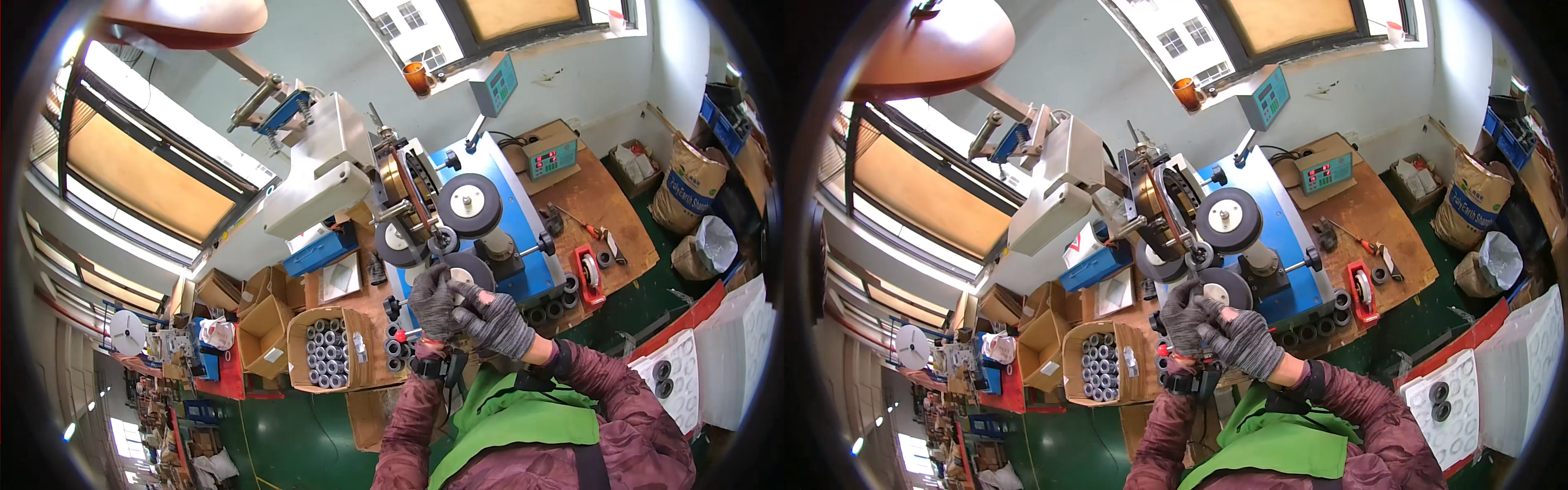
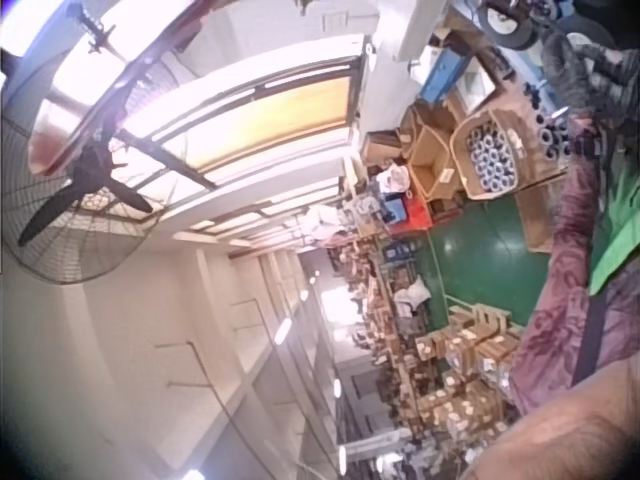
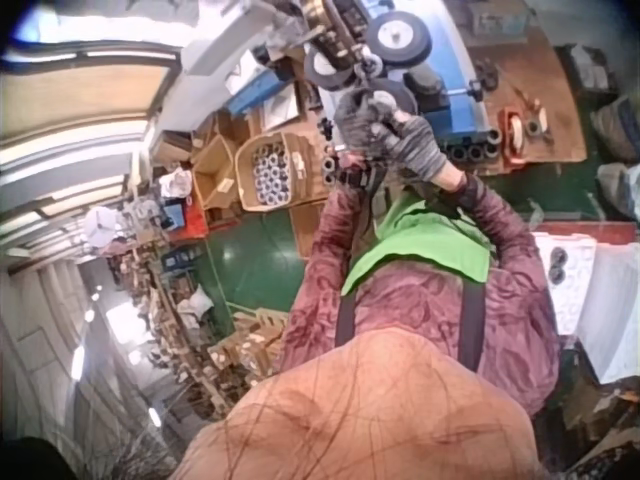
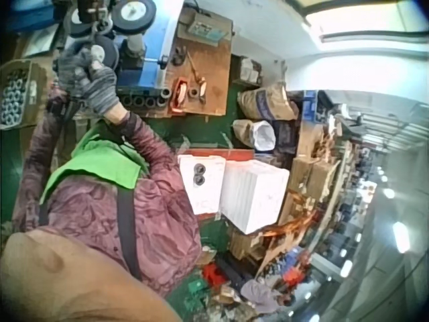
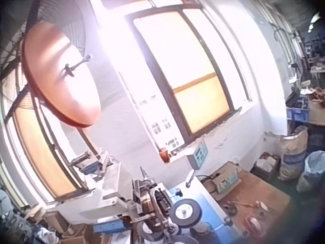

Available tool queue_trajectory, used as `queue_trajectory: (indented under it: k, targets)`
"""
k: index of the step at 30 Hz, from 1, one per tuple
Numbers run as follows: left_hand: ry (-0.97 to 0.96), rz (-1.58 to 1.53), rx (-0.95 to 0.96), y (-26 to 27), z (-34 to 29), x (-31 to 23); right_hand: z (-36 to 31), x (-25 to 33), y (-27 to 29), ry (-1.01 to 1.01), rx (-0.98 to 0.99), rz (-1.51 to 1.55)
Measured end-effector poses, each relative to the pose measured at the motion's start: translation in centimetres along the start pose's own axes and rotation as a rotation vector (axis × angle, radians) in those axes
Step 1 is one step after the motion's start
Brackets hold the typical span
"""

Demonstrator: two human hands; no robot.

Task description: Operating a metal winding machine to process ribbon material by threading it through rollers and onto a rotating disc.

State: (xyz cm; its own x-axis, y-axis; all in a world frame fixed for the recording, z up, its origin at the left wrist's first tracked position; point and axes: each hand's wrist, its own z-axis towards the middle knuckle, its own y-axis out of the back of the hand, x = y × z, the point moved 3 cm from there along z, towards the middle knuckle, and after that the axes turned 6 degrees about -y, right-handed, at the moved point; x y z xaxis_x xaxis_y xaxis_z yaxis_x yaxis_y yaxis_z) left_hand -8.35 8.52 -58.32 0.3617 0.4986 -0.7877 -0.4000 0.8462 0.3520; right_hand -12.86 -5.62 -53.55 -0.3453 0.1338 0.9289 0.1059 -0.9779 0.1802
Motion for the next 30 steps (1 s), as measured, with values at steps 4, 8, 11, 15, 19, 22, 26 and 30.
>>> queue_trajectory:
  k: [4, 8, 11, 15, 19, 22, 26, 30]
  targets:
    - [0.133, -0.081, 0.002, -0.7, 0.3, 1.3, -0.1, -1.4, 0.7, -0.189, 0.045, 0.036]
    - [0.234, -0.152, -0.003, -1.3, 0.4, 1.2, -0.2, -4.0, 1.1, -0.176, -0.027, 0.047]
    - [0.055, 0.034, 0.052, -1.2, 0.6, 1.4, 0.0, -4.1, 1.6, -0.158, -0.027, 0.012]
    - [-0.148, 0.128, 0.041, -1.2, 0.8, 0.1, 0.2, -5.0, 2.2, -0.168, 0.034, -0.073]
    - [0.21, -0.005, 0.049, -1.8, 0.9, -0.9, 0.3, -6.1, 2.8, -0.183, 0.052, -0.079]
    - [0.19, -0.015, -0.01, -1.6, 1.0, 0.2, 0.9, -6.0, 3.0, -0.196, 0.099, -0.081]
    - [0.269, -0.08, 0.002, -1.8, 1.7, 0.4, 2.7, -6.7, 3.9, -0.194, 0.054, -0.011]
    - [0.102, -0.031, -0.032, -1.8, 3.0, 0.2, 6.8, -7.4, 4.7, -0.158, 0.056, -0.014]
